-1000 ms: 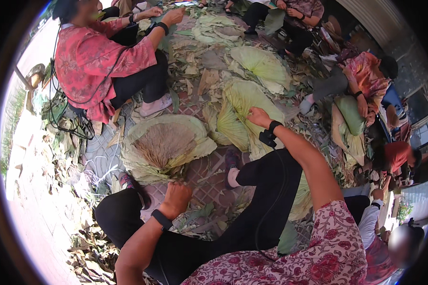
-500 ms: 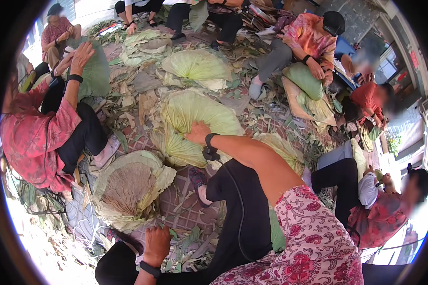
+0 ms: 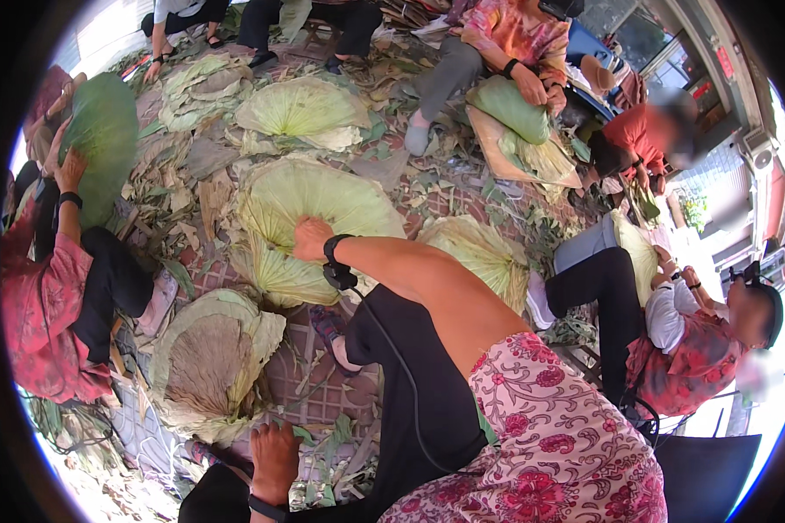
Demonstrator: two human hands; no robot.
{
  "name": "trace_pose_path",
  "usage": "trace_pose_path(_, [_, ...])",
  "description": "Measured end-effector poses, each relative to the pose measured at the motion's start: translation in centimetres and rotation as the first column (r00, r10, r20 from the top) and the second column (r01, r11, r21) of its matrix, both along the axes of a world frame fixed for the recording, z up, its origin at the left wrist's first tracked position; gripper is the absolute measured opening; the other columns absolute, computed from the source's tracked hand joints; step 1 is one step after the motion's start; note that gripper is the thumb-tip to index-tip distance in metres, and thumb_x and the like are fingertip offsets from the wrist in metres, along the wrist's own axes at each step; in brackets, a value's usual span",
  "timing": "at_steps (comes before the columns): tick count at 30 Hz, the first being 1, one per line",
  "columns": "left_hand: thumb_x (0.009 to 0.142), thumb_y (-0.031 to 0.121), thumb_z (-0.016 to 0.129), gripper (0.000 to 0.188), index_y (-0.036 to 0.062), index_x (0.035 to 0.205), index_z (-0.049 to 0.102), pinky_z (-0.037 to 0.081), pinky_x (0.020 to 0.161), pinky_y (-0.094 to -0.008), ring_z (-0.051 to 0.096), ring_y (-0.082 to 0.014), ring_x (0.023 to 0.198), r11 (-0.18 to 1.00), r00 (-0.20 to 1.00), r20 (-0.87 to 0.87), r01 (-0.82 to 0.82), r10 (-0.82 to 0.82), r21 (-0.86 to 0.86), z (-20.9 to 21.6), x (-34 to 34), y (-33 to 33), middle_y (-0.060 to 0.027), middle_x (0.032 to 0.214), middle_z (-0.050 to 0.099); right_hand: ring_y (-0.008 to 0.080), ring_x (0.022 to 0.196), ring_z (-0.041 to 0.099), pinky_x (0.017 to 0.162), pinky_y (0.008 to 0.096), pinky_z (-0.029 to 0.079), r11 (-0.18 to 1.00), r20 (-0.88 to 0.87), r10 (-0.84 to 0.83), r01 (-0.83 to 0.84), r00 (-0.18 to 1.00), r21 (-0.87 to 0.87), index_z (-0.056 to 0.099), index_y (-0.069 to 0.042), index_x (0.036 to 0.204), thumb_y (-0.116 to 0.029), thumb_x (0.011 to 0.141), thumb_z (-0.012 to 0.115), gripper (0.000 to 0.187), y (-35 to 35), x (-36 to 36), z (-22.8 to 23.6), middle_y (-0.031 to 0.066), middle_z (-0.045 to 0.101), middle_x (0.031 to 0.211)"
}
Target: Processing large lotus leaves by hand, likely for use as food wrappers.
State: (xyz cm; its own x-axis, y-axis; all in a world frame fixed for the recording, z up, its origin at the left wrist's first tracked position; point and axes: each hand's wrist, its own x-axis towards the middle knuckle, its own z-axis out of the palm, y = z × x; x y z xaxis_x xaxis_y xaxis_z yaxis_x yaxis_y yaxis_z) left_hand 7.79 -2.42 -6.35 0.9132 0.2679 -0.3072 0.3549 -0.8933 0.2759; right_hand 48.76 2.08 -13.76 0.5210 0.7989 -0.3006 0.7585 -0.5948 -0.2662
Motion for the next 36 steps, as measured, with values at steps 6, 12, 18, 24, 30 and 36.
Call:
trace_pose_path(6, [0.072,0.022,0.074,0.027,0.0038,0.082,0.057,0.044,0.073,-0.0444,0.059,-0.0338,0.081,0.998,0.995,0.079,0.05,-0.054,0.048,-0.3,0.7,0.2,-0.0151,0.078,0.061,0.0376,0.096,0.06,0.083,0.042,0.047,0.995,0.106,0.059,-0.068,0.993,0.076,0.038,0.02,0.119,-0.011,0.075,0.059,0.058,-1.6,1.0,-1.3,0.0325,0.059,0.101])
trace_pose_path(12, [0.074,0.022,0.072,0.026,0.0032,0.081,0.057,0.047,0.066,-0.0468,0.061,-0.0375,0.075,0.998,0.994,0.1,0.039,-0.044,0.056,-0.8,0.1,1.5,-0.0183,0.074,0.062,0.0414,0.08,0.062,0.071,0.0457,0.049,0.96,0.127,0.169,-0.193,0.977,0.203,0.059,0.01,0.087,-0.007,0.072,0.054,0.024,-1.9,0.4,1.8,0.027,0.063,0.085])
trace_pose_path(18, [0.074,0.023,0.073,0.025,0.0023,0.083,0.06,0.05,0.067,-0.0466,0.063,-0.0376,0.076,0.994,0.994,0.001,-0.106,0.106,-0.005,-0.7,-2.7,2.3,-0.0191,0.077,0.064,0.0413,0.071,0.058,0.061,0.0476,0.044,0.795,0.03,0.194,-0.175,0.98,0.581,0.055,0.008,0.076,-0.016,0.075,0.05,0.025,-0.9,-4.9,10.2,0.0274,0.057,0.073])
trace_pose_path(24, [0.081,0.025,0.064,0.024,0.0025,0.087,0.062,0.049,0.065,-0.0475,0.061,-0.041,0.074,0.969,0.971,0.141,-0.166,0.192,-0.181,1.5,-2.4,3.2,-0.0238,0.074,0.061,0.0058,0.066,0.046,0.056,0.0248,0.037,0.568,-0.618,0.473,0.319,0.628,0.759,0.059,0.0,0.087,-0.023,0.091,0.056,0.024,-4.8,-10.1,20.9,-0.0035,0.053,0.074])
trace_pose_path(30, [0.085,0.024,0.062,0.025,0.0019,0.097,0.063,0.05,0.066,-0.0407,0.064,-0.034,0.073,0.885,0.817,0.342,-0.416,0.465,-0.208,4.1,-2.6,4.9,-0.0201,0.077,0.065,0.0179,0.092,0.062,0.082,0.033,0.049,0.552,-0.894,0.446,0.801,-0.051,0.23,0.061,-0.005,0.107,-0.029,0.091,0.06,0.029,-7.4,-12.2,16.7,0.0057,0.065,0.103])
trace_pose_path(36, [0.091,0.033,0.059,0.04,-0.0049,0.106,0.059,0.043,0.058,-0.0274,0.055,-0.0122,0.068,0.262,0.283,0.152,-0.405,0.947,-0.876,1.7,-2.2,5.3,-0.0069,0.078,0.063,0.0237,0.102,0.059,0.09,0.0378,0.047,0.627,-0.879,0.409,0.776,-0.245,0.075,0.056,-0.004,0.117,-0.035,0.094,0.054,0.038,-7.2,-10.4,13.9,0.0091,0.062,0.114])
